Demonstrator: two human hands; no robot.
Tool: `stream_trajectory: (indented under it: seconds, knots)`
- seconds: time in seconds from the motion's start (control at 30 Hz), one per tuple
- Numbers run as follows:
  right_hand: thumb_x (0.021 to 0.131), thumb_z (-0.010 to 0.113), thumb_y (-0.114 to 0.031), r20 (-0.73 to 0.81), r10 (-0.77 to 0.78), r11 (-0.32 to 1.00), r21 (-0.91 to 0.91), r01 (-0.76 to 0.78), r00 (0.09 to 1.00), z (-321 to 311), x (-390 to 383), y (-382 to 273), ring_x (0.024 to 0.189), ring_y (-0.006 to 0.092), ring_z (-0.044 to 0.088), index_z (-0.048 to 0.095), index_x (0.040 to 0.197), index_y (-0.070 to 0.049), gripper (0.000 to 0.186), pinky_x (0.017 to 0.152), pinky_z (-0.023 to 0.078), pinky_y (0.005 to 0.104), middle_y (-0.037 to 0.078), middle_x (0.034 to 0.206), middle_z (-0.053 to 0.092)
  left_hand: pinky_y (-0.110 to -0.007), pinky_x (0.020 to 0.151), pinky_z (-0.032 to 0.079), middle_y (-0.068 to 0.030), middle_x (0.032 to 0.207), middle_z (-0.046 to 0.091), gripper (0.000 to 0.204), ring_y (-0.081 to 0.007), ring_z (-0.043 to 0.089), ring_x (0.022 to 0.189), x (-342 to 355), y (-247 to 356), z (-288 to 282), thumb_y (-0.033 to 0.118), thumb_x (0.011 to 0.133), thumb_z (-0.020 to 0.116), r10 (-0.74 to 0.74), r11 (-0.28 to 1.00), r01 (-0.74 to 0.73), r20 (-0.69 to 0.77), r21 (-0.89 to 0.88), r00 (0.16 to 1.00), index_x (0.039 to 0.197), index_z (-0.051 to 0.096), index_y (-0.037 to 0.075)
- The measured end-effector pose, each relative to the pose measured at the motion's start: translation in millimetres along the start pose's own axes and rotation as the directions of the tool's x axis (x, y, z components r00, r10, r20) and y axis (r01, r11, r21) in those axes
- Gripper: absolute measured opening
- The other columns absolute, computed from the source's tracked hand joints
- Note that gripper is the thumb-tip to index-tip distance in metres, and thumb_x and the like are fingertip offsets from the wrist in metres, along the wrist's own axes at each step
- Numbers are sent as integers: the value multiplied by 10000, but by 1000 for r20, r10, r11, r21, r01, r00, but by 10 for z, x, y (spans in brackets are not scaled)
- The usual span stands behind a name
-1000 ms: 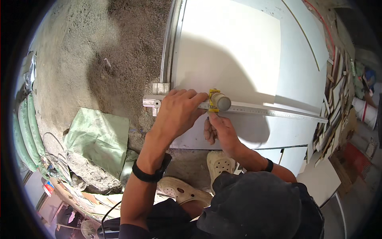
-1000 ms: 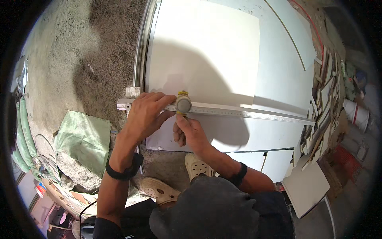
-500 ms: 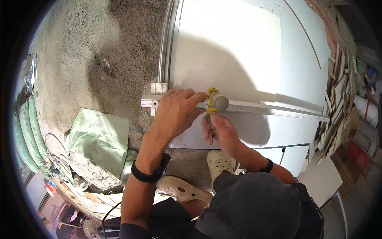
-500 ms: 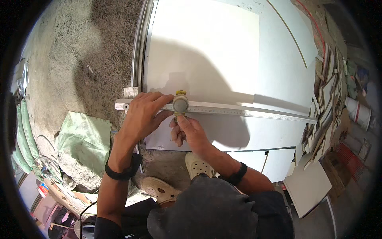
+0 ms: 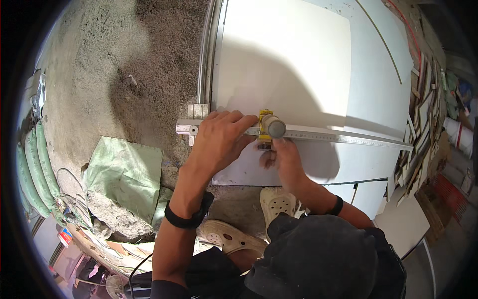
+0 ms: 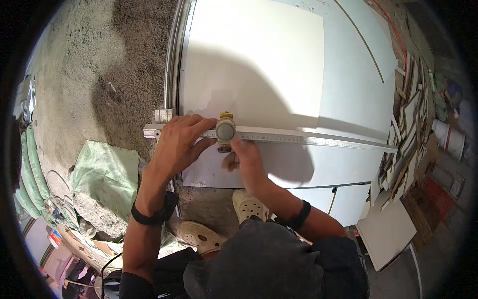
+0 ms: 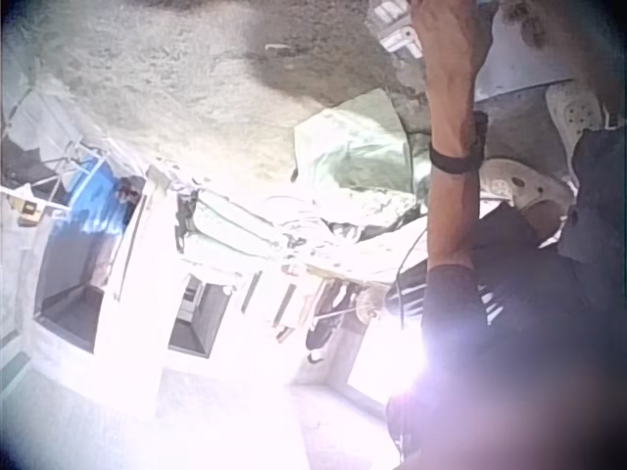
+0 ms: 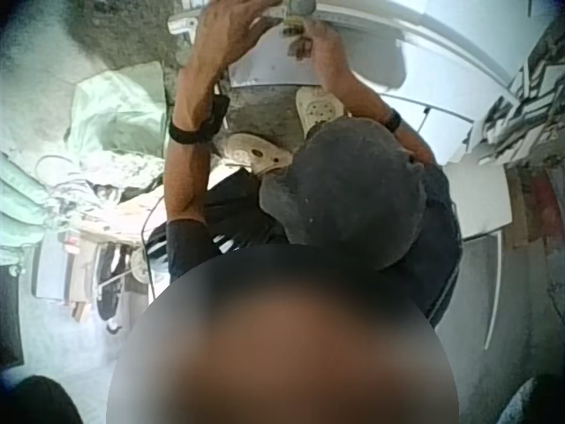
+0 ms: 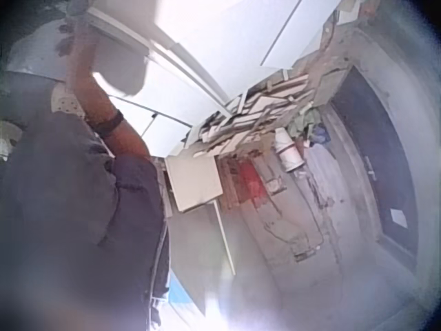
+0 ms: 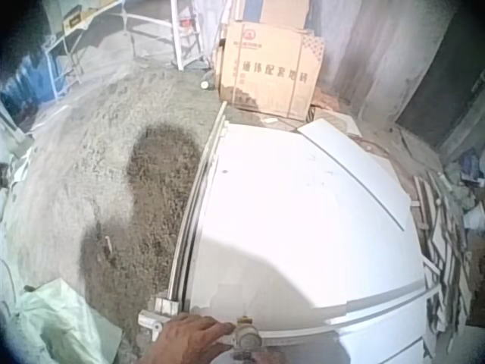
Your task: Measuring a window sill and then using a tile cutter to cut a tile to size.
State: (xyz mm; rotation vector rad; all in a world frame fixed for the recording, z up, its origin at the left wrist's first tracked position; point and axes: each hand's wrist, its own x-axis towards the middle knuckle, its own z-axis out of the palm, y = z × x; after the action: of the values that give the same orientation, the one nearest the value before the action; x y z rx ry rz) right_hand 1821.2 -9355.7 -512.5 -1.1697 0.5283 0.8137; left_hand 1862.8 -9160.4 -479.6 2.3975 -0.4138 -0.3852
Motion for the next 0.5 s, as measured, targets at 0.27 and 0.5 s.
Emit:
stream_trajectory:
  seconds: [0.27, 0.5]
  knots:
    - [931, 618, -363, 108, -37, 961, 275, 6, 993, -19, 82, 67, 759, 127, 605, 536, 1186, -90, 382, 669, 444, 286, 61, 1035, 651, -406, 808, 451, -94, 915, 639, 350, -290, 613, 893, 3, -1, 4, 137, 776, 716, 14, 999, -14, 11, 30, 1000, 1108, 626, 77]
    - [940, 615, -337, 134, 14, 952, 303, -54, 991, -57, 92, 66, 765, 123, 601, 536, 1184, -83, 360, 689, 448, 282, 62, 1029, 656, -402, 791, 448, -94, 905, 636, 356, -289, 610, 892, -4, -34, 36, 132, 770, 715, 56, 998, -56, -22, 14, 998, 1110, 626, 77]
